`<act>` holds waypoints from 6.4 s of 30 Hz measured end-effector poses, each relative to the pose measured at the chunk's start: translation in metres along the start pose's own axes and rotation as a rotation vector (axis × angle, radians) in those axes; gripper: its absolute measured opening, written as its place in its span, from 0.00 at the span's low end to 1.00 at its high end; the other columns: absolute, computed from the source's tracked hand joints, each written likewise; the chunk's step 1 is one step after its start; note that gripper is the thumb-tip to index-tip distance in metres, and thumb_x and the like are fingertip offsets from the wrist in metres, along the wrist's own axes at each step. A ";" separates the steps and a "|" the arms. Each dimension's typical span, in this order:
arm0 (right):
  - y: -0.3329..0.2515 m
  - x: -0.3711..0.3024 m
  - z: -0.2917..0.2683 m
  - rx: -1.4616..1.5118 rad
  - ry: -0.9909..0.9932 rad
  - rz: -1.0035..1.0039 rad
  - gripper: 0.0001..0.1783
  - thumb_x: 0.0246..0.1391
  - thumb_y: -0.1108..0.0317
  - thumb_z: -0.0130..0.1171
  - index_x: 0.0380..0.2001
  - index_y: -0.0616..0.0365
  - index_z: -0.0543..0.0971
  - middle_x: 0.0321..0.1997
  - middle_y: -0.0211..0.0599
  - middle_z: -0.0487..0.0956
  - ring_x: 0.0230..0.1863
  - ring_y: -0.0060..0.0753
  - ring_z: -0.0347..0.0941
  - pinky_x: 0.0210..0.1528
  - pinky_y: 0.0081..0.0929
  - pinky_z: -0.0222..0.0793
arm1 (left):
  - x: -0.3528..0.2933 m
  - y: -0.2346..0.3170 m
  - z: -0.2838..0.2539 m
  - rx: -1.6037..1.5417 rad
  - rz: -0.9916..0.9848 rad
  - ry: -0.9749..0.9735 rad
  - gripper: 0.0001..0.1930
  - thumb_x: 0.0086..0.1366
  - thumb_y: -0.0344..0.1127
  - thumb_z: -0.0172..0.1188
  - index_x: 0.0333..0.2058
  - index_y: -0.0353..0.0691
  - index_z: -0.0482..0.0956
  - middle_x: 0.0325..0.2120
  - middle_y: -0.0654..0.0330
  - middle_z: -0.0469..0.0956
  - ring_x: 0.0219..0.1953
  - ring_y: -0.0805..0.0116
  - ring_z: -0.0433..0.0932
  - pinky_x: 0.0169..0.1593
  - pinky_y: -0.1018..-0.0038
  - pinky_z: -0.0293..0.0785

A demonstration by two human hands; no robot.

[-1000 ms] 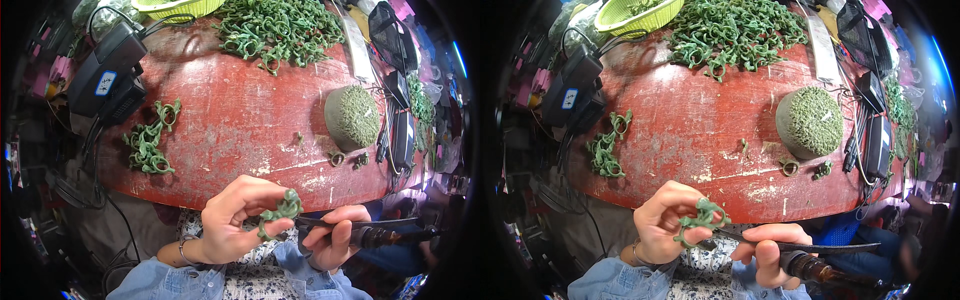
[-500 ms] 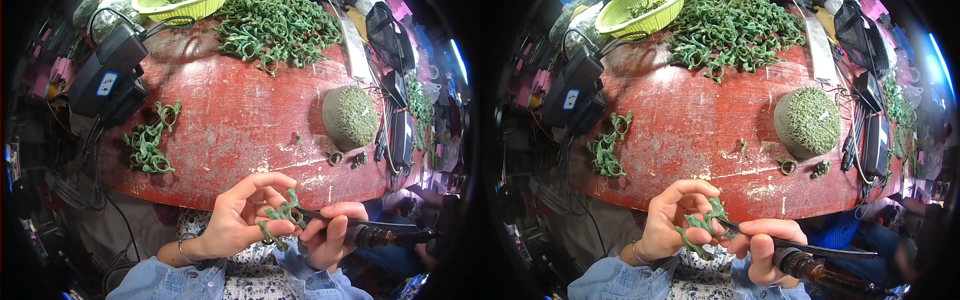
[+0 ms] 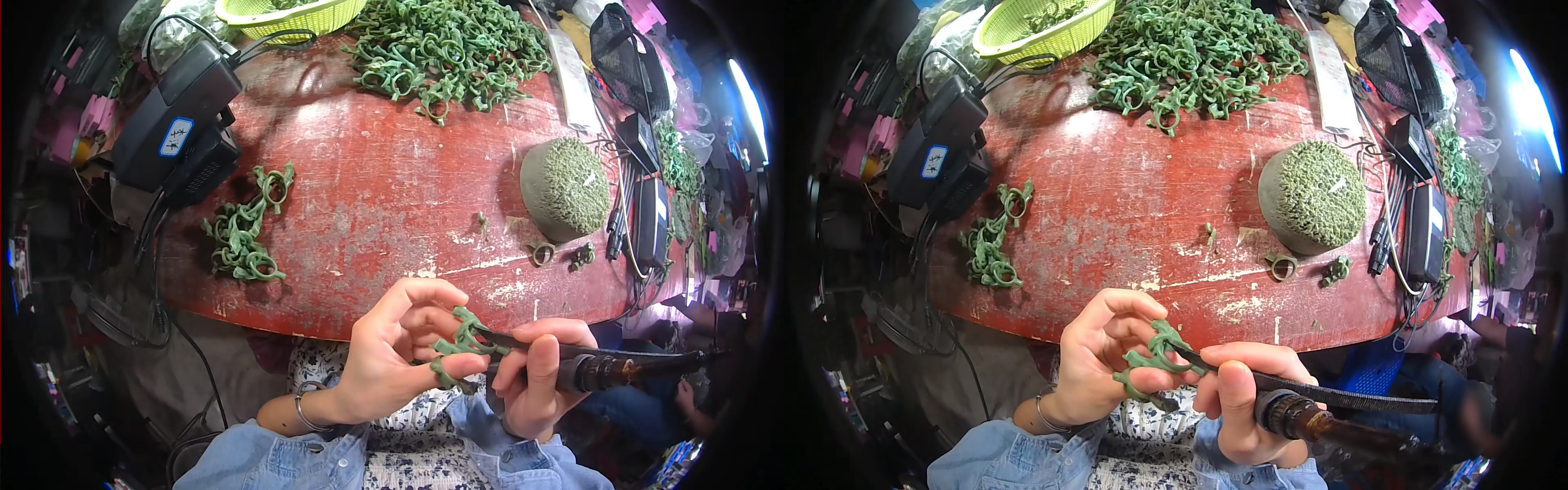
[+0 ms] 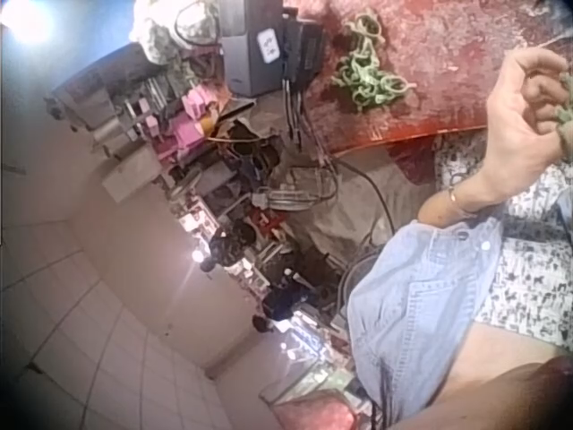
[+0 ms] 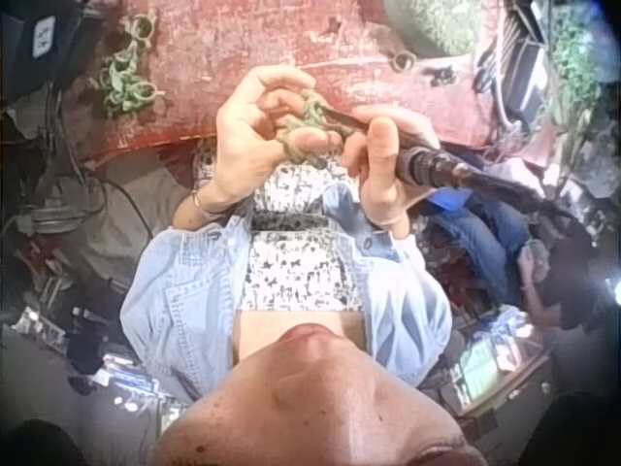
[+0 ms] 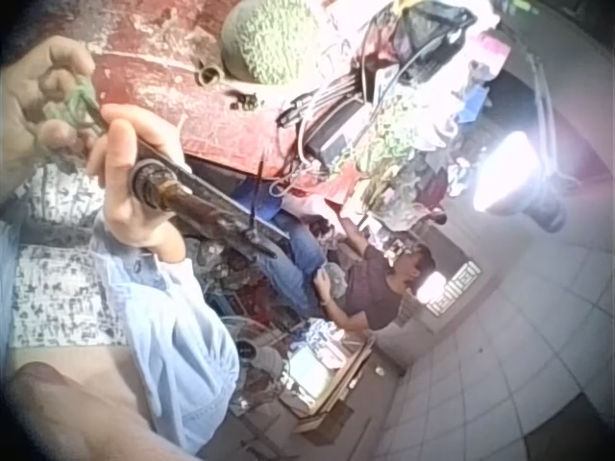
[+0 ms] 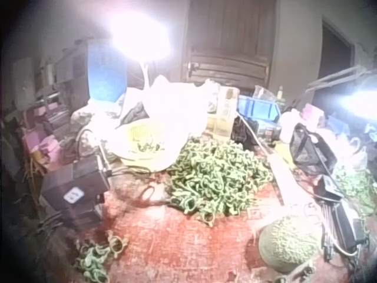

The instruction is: Shaping and joining green wax jewelry components using a specialized heat tool.

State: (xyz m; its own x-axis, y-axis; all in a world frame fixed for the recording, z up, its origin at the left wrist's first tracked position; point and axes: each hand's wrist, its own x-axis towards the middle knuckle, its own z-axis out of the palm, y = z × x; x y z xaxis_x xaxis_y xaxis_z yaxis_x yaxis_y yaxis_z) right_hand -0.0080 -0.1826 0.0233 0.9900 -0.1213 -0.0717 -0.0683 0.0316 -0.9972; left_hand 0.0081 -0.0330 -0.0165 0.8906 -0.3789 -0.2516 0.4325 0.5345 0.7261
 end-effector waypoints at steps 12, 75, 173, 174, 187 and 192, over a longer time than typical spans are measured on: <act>0.000 -0.002 0.009 -0.113 0.033 -0.036 0.11 0.56 0.66 0.49 0.36 0.64 0.69 0.13 0.32 0.72 0.13 0.15 0.63 0.18 0.13 0.59 | 0.001 -0.009 0.005 0.151 0.129 0.045 0.23 0.51 0.23 0.62 0.47 0.35 0.66 0.36 0.57 0.75 0.40 0.73 0.75 0.45 0.75 0.74; 0.000 0.024 0.002 0.043 -0.021 0.092 0.06 0.52 0.74 0.52 0.30 0.66 0.76 0.09 0.27 0.69 0.09 0.12 0.59 0.12 0.12 0.48 | 0.007 0.006 -0.008 0.137 -0.015 -0.218 0.23 0.46 0.23 0.66 0.43 0.32 0.71 0.48 0.55 0.66 0.41 0.69 0.75 0.44 0.78 0.74; 0.001 0.015 -0.032 -0.169 -0.394 0.063 0.17 0.55 0.56 0.50 0.34 0.58 0.78 0.14 0.32 0.75 0.16 0.20 0.72 0.19 0.17 0.68 | 0.023 0.012 -0.016 0.558 0.023 -0.202 0.16 0.56 0.42 0.60 0.21 0.33 0.75 0.14 0.61 0.68 0.19 0.77 0.64 0.23 0.76 0.61; 0.001 0.016 -0.032 -0.173 -0.411 0.046 0.16 0.55 0.56 0.50 0.34 0.58 0.78 0.14 0.33 0.75 0.16 0.20 0.72 0.19 0.17 0.68 | 0.024 0.012 -0.017 0.567 0.021 -0.220 0.16 0.55 0.42 0.60 0.21 0.33 0.75 0.14 0.60 0.68 0.19 0.77 0.65 0.23 0.76 0.61; 0.008 0.008 -0.041 0.007 -0.340 -0.003 0.20 0.53 0.52 0.51 0.29 0.61 0.76 0.15 0.37 0.75 0.16 0.24 0.71 0.19 0.19 0.67 | 0.024 0.015 -0.017 0.552 -0.043 -0.256 0.13 0.53 0.38 0.62 0.21 0.31 0.78 0.21 0.56 0.76 0.25 0.71 0.75 0.30 0.78 0.69; 0.006 0.000 -0.035 -0.029 -0.114 0.167 0.22 0.52 0.49 0.52 0.28 0.61 0.74 0.14 0.35 0.73 0.13 0.19 0.65 0.16 0.16 0.59 | 0.025 0.016 -0.016 0.575 -0.038 -0.258 0.13 0.52 0.38 0.63 0.21 0.31 0.78 0.22 0.56 0.76 0.26 0.71 0.75 0.30 0.77 0.69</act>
State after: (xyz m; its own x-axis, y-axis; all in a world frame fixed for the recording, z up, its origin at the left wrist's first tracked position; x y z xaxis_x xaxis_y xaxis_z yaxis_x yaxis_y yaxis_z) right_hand -0.0127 -0.2167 0.0167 0.9720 -0.0039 -0.2349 -0.2348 0.0128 -0.9720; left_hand 0.0399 -0.0219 -0.0220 0.7828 -0.5976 -0.1735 0.2541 0.0525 0.9658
